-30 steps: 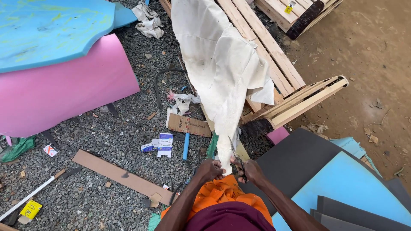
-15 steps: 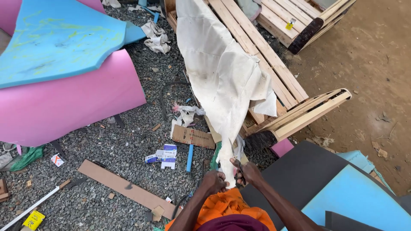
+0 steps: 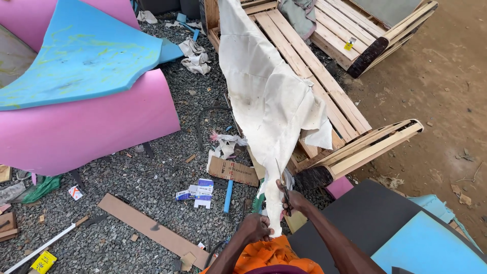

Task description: A person uses scissors to trim the edges of a large piece of white fabric in an outdoor furniture workshop, surrounded by wooden frames and foam.

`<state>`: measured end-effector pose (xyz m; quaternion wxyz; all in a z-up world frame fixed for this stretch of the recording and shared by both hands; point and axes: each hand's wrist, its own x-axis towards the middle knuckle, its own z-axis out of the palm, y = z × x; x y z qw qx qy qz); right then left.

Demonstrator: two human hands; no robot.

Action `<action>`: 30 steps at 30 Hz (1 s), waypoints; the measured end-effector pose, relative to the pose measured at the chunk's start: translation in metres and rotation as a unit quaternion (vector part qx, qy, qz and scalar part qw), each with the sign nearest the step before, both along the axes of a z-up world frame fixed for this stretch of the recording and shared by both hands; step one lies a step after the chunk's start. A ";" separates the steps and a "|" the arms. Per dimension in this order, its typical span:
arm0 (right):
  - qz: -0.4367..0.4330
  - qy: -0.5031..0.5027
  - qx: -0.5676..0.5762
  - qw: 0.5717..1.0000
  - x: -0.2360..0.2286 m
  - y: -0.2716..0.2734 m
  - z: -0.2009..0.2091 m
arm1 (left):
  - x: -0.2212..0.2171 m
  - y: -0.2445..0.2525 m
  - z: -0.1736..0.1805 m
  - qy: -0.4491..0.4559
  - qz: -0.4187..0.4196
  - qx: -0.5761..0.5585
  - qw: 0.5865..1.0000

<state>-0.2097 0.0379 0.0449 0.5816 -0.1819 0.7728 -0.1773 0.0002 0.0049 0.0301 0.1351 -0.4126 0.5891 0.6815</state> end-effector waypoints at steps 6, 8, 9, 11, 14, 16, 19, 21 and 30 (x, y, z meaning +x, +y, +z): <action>-0.170 -0.038 -0.050 0.984 -0.002 -0.001 -0.002 | -0.001 0.008 -0.015 -0.003 0.014 0.010 1.000; -0.128 -0.029 -0.042 0.990 -0.001 -0.003 -0.003 | 0.000 0.009 -0.012 -0.007 0.006 -0.010 1.000; -0.087 -0.018 -0.036 0.995 0.000 -0.002 -0.004 | 0.001 0.009 -0.012 -0.009 -0.003 -0.030 0.999; -0.062 -0.046 -0.020 0.997 -0.009 -0.006 -0.005 | 0.005 0.014 -0.005 0.000 -0.006 -0.015 1.000; -0.079 -0.028 -0.019 0.996 -0.011 -0.015 0.002 | 0.007 0.012 0.002 -0.011 -0.012 -0.009 1.000; -0.117 0.016 -0.027 0.993 -0.011 -0.016 0.005 | 0.008 0.013 0.004 -0.034 -0.012 -0.012 0.999; -0.145 0.032 -0.028 0.988 -0.005 -0.016 0.007 | 0.015 0.014 0.002 -0.020 -0.006 -0.029 0.999; -0.054 0.028 -0.035 0.998 -0.002 -0.014 0.013 | 0.018 0.016 -0.005 -0.052 0.003 -0.015 0.999; -0.148 0.037 -0.038 0.988 -0.011 -0.040 -0.004 | 0.024 0.017 0.006 -0.058 -0.011 -0.016 0.998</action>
